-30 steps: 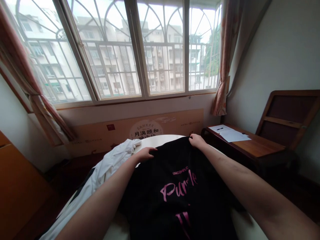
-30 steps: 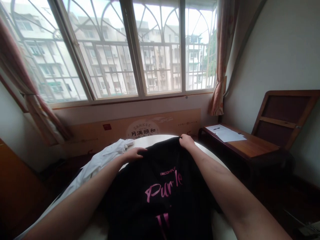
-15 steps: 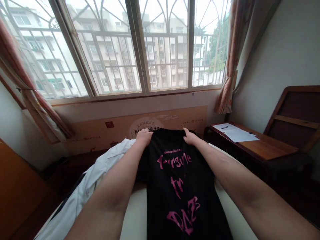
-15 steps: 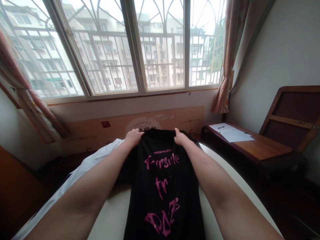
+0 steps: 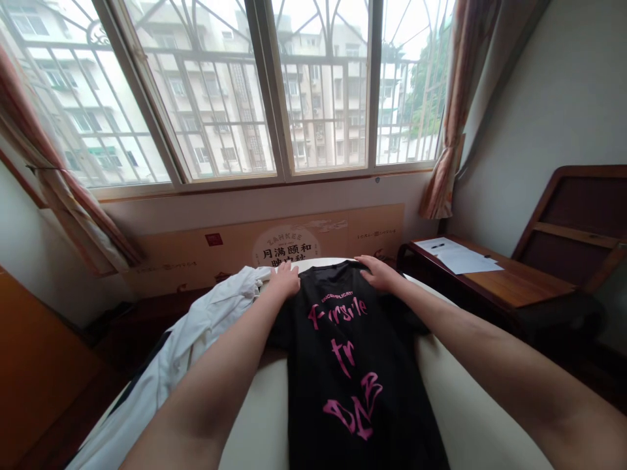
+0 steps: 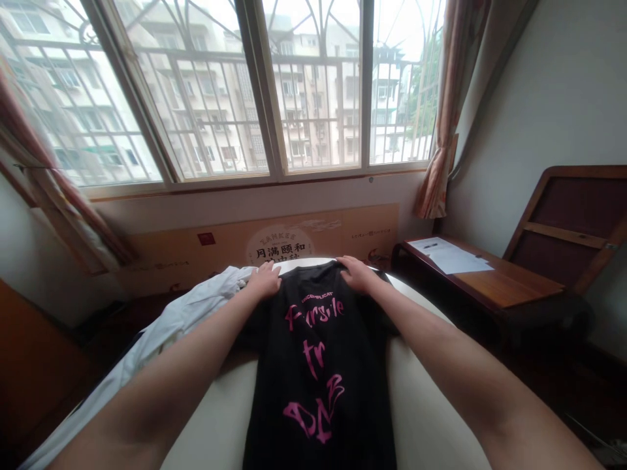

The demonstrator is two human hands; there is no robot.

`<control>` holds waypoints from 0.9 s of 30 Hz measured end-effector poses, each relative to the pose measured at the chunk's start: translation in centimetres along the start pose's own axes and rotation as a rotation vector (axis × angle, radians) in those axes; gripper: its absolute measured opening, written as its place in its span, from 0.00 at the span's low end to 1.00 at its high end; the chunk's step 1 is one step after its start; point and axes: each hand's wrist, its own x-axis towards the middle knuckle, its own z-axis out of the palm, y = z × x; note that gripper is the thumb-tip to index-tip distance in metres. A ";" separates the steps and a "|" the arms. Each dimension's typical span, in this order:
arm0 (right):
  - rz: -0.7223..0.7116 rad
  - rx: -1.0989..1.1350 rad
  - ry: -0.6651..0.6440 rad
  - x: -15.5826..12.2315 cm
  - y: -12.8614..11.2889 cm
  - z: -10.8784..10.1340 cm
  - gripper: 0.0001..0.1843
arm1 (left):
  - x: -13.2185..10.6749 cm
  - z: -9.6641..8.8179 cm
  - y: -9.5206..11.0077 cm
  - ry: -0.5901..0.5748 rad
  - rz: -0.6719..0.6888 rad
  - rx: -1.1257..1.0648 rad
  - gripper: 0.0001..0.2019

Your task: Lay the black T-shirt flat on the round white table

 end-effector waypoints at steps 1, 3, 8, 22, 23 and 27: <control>-0.037 0.008 0.045 -1.1 -0.6 -0.8 0.30 | -0.8 -1.1 0.4 0.010 0.021 -0.006 0.28; -0.120 0.034 0.125 -4.0 -2.1 -2.5 0.28 | -2.8 -3.5 1.4 0.029 0.085 -0.024 0.27; -0.204 0.128 0.132 -14.6 -7.1 -7.5 0.18 | -11.8 -9.2 3.7 0.000 0.326 -0.103 0.18; -0.133 0.244 -0.386 -43.0 -22.2 -7.0 0.36 | -44.1 -10.5 8.5 -0.468 0.618 -0.496 0.10; -0.124 0.208 -0.382 -43.6 -22.7 -6.3 0.40 | -45.4 -9.9 9.1 -0.448 0.592 -0.520 0.12; -0.044 0.126 -0.299 -44.3 -23.5 -4.5 0.40 | -49.2 -6.7 11.8 -0.372 0.410 -0.538 0.21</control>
